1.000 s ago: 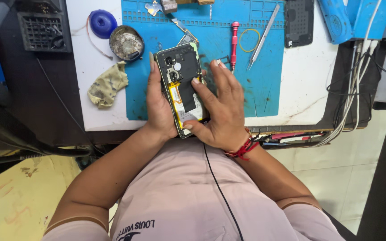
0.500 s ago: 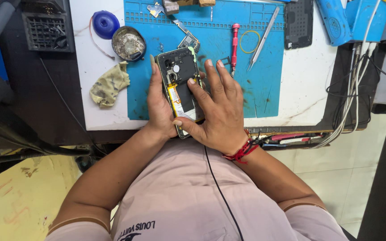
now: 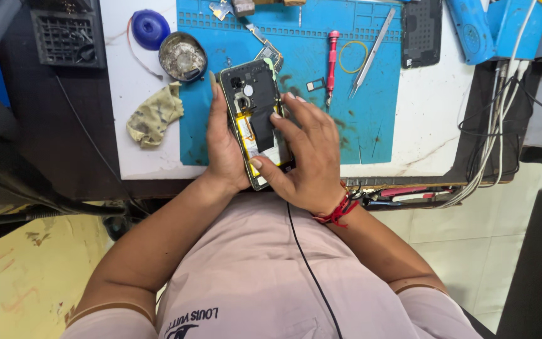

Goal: The person uses tweezers to adjust components on a small circuit board, then uses a screwdriver to remove screws and a plastic pry tool to separate the back cover of a smartphone. The person removes the battery and other internal components from the phone chassis.

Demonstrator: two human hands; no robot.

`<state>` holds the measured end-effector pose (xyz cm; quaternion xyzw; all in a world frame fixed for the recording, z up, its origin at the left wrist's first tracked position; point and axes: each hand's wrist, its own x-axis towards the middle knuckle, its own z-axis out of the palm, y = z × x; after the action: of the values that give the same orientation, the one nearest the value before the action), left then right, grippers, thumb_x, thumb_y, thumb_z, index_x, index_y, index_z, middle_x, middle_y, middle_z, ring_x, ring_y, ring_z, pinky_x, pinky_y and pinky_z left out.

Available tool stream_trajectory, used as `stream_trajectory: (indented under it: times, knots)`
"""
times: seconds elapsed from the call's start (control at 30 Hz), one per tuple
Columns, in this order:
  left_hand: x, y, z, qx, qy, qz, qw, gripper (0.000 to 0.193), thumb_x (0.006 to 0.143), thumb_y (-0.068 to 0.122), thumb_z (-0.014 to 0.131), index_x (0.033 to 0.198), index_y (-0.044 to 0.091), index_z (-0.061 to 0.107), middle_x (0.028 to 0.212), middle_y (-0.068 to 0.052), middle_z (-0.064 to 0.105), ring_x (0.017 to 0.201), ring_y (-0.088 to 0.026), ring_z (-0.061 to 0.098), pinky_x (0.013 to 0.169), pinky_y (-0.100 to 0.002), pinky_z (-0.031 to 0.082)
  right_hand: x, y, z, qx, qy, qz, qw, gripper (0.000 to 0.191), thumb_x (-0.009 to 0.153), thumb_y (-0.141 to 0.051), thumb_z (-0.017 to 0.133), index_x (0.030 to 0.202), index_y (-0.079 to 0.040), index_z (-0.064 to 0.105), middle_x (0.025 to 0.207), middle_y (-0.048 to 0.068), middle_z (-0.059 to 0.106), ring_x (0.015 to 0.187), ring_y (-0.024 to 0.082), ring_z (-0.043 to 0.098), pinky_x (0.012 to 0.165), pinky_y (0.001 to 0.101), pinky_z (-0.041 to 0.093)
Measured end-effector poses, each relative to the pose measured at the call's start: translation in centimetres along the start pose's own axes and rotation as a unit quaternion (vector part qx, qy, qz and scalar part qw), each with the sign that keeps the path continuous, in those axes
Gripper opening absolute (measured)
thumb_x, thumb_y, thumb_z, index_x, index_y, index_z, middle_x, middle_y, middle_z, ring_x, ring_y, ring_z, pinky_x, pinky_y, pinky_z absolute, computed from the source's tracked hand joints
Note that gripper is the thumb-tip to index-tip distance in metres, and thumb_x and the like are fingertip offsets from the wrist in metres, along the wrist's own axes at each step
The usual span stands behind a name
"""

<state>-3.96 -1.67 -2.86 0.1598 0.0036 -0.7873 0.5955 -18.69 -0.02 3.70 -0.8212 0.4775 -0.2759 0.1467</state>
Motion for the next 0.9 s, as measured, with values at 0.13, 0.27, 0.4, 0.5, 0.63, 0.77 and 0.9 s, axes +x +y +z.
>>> stream_trajectory:
  times: [0.13, 0.27, 0.4, 0.5, 0.63, 0.77, 0.9]
  knots:
    - [0.0, 0.2, -0.1, 0.006, -0.012, -0.025, 1.0, 0.076, 0.105, 0.067, 0.038, 0.141, 0.004, 0.056, 0.127, -0.018, 0.068, 0.106, -0.028, 0.07, 0.09, -0.047, 0.062, -0.9, 0.6, -0.2, 0.036, 0.048, 0.013, 0.998, 0.047, 0.095, -0.022, 0.08, 0.132, -0.002, 0.06, 0.149, 0.02, 0.055, 0.136, 0.039, 0.057, 0.116, 0.0482, 0.044]
    - [0.2, 0.6, 0.0, 0.03, -0.032, -0.03, 0.999, 0.085, 0.102, 0.074, 0.037, 0.142, 0.001, 0.057, 0.124, -0.019, 0.067, 0.104, -0.031, 0.071, 0.089, -0.052, 0.063, -2.2, 1.8, 0.0, 0.167, 0.109, 0.107, 0.974, 0.028, 0.102, -0.006, 0.065, 0.129, -0.003, 0.06, 0.137, 0.015, 0.062, 0.122, 0.025, 0.063, 0.106, 0.0355, 0.05]
    - [0.3, 0.8, 0.3, 0.052, -0.012, -0.017, 0.998, 0.088, 0.098, 0.075, 0.035, 0.142, 0.002, 0.055, 0.128, -0.017, 0.066, 0.103, -0.03, 0.071, 0.085, -0.056, 0.062, -3.3, 3.2, 0.6, 0.397, 0.145, 0.238, 0.874, 0.019, 0.106, -0.001, 0.058, 0.124, -0.002, 0.061, 0.12, 0.008, 0.066, 0.103, 0.011, 0.061, 0.092, 0.0264, 0.05]
    - [0.4, 1.1, 0.6, 0.012, -0.021, -0.023, 0.999, 0.09, 0.099, 0.075, 0.034, 0.144, 0.001, 0.055, 0.128, -0.018, 0.065, 0.103, -0.031, 0.071, 0.092, -0.055, 0.061, -4.0, 4.0, 0.7, 0.452, 0.123, 0.303, 0.83, 0.014, 0.105, -0.001, 0.059, 0.118, -0.002, 0.063, 0.11, 0.004, 0.067, 0.097, 0.009, 0.063, 0.084, 0.025, 0.052]
    - [0.2, 1.2, 0.9, 0.028, -0.034, -0.004, 0.999, 0.087, 0.101, 0.074, 0.035, 0.142, 0.0, 0.056, 0.121, -0.019, 0.066, 0.101, -0.031, 0.071, 0.091, -0.051, 0.061, -4.2, 4.5, 0.8, 0.469, 0.052, 0.319, 0.822, 0.012, 0.102, -0.002, 0.062, 0.114, 0.0, 0.065, 0.104, 0.003, 0.069, 0.094, 0.009, 0.065, 0.08, 0.0247, 0.053]
    - [0.1, 1.3, 0.9, 0.047, -0.044, 0.007, 0.998, 0.085, 0.103, 0.073, 0.037, 0.14, -0.001, 0.059, 0.113, -0.019, 0.068, 0.095, -0.029, 0.071, 0.086, -0.044, 0.061, -3.9, 4.4, 1.1, 0.505, -0.008, 0.311, 0.805, 0.014, 0.101, -0.001, 0.068, 0.114, 0.0, 0.066, 0.104, 0.001, 0.069, 0.094, 0.006, 0.063, 0.084, 0.0233, 0.052]
    - [0.1, 1.3, 0.9, 0.063, -0.053, 0.011, 0.997, 0.084, 0.104, 0.073, 0.038, 0.135, -0.003, 0.059, 0.111, -0.02, 0.068, 0.095, -0.029, 0.071, 0.085, -0.042, 0.061, -3.0, 4.3, 1.2, 0.529, -0.043, 0.317, 0.786, 0.014, 0.096, -0.001, 0.074, 0.106, -0.001, 0.065, 0.104, 0.001, 0.07, 0.092, 0.005, 0.063, 0.082, 0.0224, 0.053]
